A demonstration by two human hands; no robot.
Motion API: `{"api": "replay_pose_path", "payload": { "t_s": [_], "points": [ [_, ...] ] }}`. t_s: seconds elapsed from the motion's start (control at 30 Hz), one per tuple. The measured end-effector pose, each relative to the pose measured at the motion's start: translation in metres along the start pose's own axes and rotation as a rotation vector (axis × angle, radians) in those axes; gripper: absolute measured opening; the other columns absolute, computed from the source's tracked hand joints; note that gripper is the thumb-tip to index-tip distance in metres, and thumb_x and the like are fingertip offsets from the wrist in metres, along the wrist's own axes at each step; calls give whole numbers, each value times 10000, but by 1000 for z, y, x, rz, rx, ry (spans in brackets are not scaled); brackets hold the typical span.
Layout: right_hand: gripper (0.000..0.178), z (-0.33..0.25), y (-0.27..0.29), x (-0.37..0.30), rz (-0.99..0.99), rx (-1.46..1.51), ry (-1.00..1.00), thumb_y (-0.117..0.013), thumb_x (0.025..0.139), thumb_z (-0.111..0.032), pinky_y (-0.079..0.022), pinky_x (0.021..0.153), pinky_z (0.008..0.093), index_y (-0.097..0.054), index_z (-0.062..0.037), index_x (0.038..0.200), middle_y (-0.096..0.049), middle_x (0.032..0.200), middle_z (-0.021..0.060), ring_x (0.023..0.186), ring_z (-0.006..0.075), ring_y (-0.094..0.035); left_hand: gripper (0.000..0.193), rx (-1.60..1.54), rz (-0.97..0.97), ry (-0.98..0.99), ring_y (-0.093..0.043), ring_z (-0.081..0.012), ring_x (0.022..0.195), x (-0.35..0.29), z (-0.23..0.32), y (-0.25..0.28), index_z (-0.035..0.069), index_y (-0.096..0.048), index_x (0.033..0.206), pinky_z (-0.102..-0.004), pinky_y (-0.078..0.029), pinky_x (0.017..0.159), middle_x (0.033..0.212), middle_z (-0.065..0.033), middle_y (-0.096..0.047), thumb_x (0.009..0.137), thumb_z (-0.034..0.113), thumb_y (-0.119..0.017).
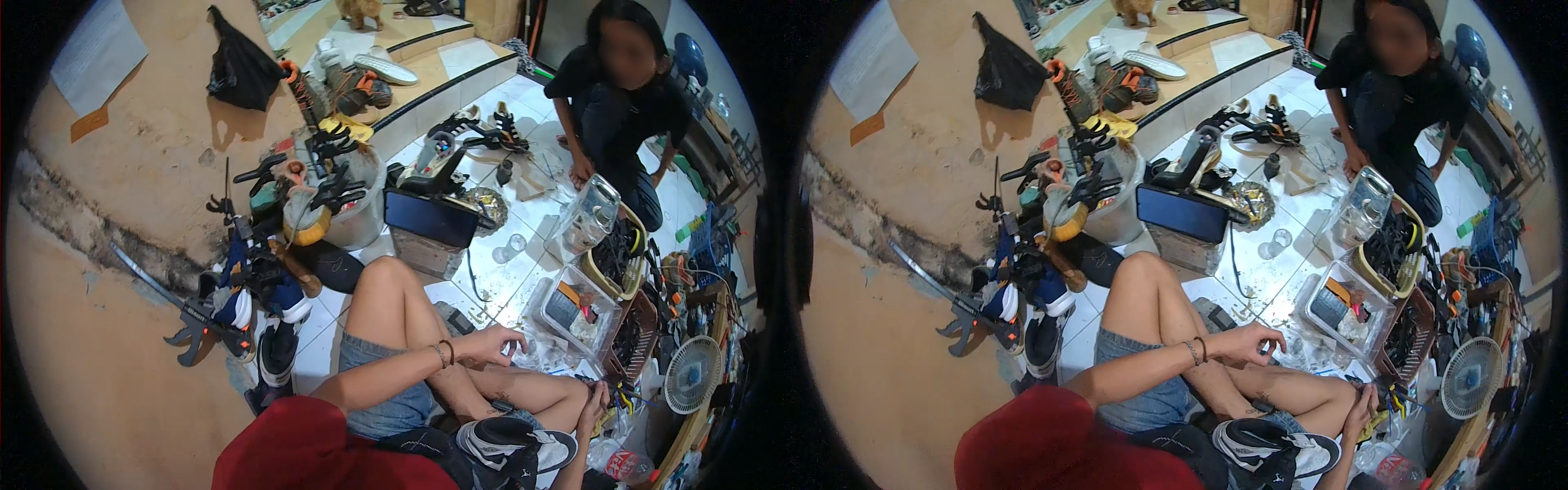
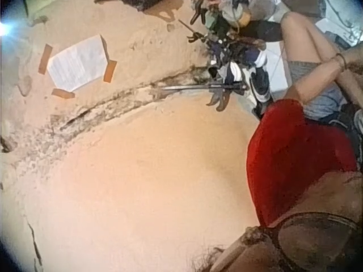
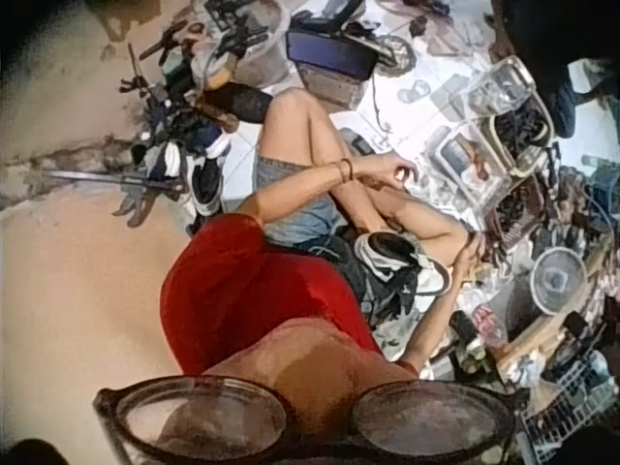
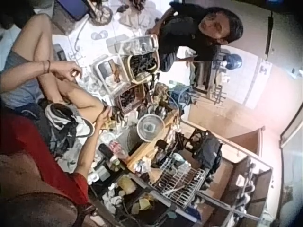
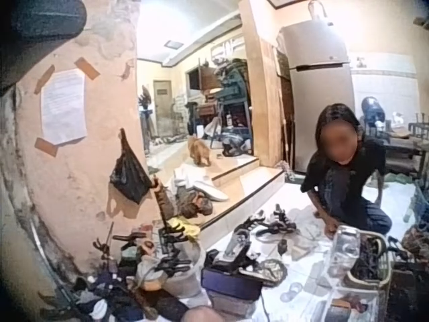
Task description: Applying glue to the sole of a sneaker using a brush.
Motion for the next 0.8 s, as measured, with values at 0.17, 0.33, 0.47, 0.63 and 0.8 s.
{"api": "replay_pose_path", "payload": {
  "t_s": [0.17,0.33,0.47,0.63,0.8],
  "points": [
    [360,8,3,3,-12,53,49,-442,1025,-299,-431,758,317,-556,-8,846,-566,761,73,737,185,-533,265,123,-48,21,-575,-208,697,5,-8,-8,45,-579,1118,-342,-469,675,842,-108,-615,855,58,-544],
    [378,18,-13,8,-223,191,-60,-435,1027,-318,-428,790,324,-567,1,874,-568,793,84,780,201,-534,313,158,17,-39,-589,-289,855,-4,-15,-7,41,-497,1209,-398,-465,797,1015,-168,-571,911,18,-405],
    [479,55,2,13,-178,87,-146,-423,1038,-381,-409,931,340,-605,52,1132,-618,1056,157,980,246,-549,342,173,-4,-5,-577,-308,904,-1,-26,-12,31,-480,1234,-410,-457,824,1044,-191,-549,907,6,-384],
    [516,5,38,33,22,-245,149,-355,1052,-414,-320,1096,380,-488,-8,1342,-456,1411,182,1326,280,-409,396,127,-182,207,-561,-352,1041,16,-33,-23,3,-467,1265,-429,-446,933,1093,-223,-557,876,8,-394],
    [406,-340,66,-65,-122,89,842,-475,973,-302,-444,996,437,-593,15,1198,-569,1252,224,1174,352,-553,374,177,-16,184,-556,-319,828,-13,-60,1,-1,-507,1228,-438,-446,790,869,-169,-551,865,54,-432]
  ]
}}
Point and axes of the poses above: each hand's wrist, its own x-axis towards the middle knuckle, its own y-axis out of the back of the hand, z = x × y, the point moved 9 cm from there along x, towards the middle knuckle
